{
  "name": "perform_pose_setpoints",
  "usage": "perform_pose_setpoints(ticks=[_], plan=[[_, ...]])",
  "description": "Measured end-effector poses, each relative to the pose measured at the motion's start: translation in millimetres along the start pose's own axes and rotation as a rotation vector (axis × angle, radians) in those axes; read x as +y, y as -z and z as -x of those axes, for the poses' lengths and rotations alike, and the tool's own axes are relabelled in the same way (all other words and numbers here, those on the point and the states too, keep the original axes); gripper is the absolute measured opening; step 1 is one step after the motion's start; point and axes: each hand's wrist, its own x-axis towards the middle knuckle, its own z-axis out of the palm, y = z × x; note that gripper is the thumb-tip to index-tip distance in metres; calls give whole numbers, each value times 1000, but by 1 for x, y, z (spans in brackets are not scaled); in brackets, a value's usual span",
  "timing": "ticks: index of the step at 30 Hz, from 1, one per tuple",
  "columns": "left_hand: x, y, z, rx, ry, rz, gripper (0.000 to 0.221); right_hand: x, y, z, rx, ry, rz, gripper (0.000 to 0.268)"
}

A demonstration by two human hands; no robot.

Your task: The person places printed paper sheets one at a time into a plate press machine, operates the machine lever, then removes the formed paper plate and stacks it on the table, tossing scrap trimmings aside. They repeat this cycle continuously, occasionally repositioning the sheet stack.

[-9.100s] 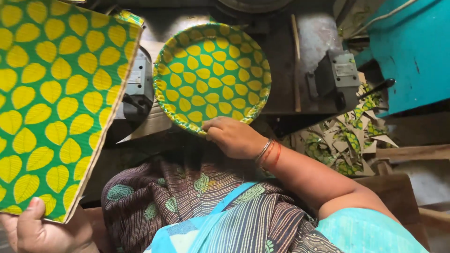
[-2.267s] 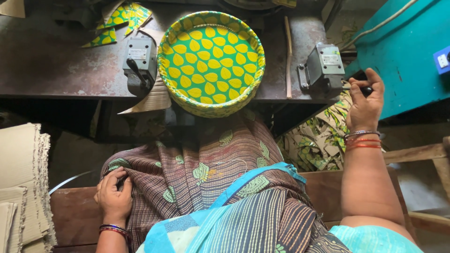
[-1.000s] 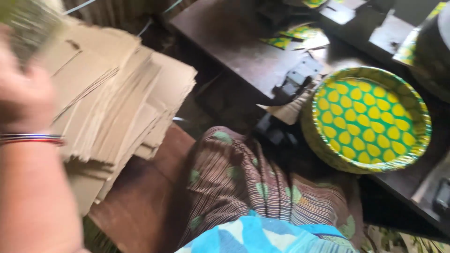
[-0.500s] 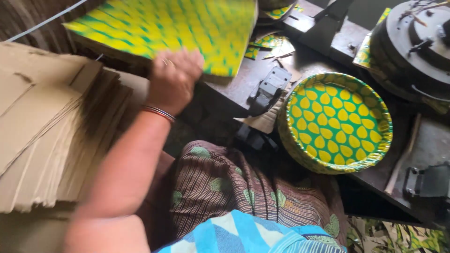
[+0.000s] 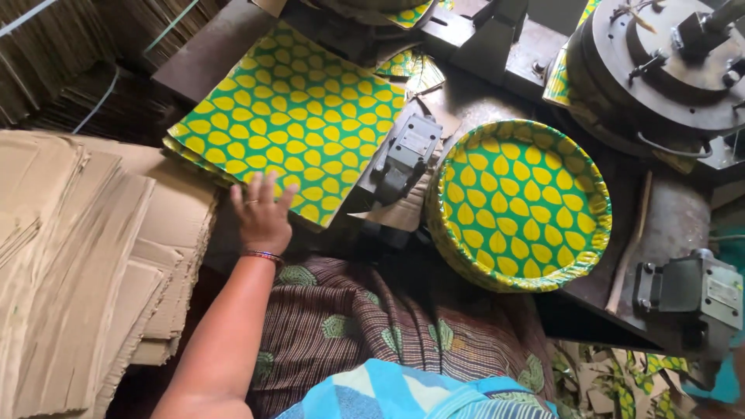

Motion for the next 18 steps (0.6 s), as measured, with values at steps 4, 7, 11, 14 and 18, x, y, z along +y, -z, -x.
perform_pose_setpoints(ticks=[4,7,11,14,18], plan=[[-4,-12,11,75,261,157,58,-26,-26,-10,-27,9,57,29],[-5,-47,24,260,473,433,54,-39,-50,-28,-45,39,88,28],[11,-60,25,352,800,719,60,-165,-136,-86,-100,55,118,27],[23,-46,4,312,1091,842,82,-246,-217,-122,-262,352,-26,42],[27,-37,-5,271,1223,852,93,-270,-309,-152,-276,583,244,57]])
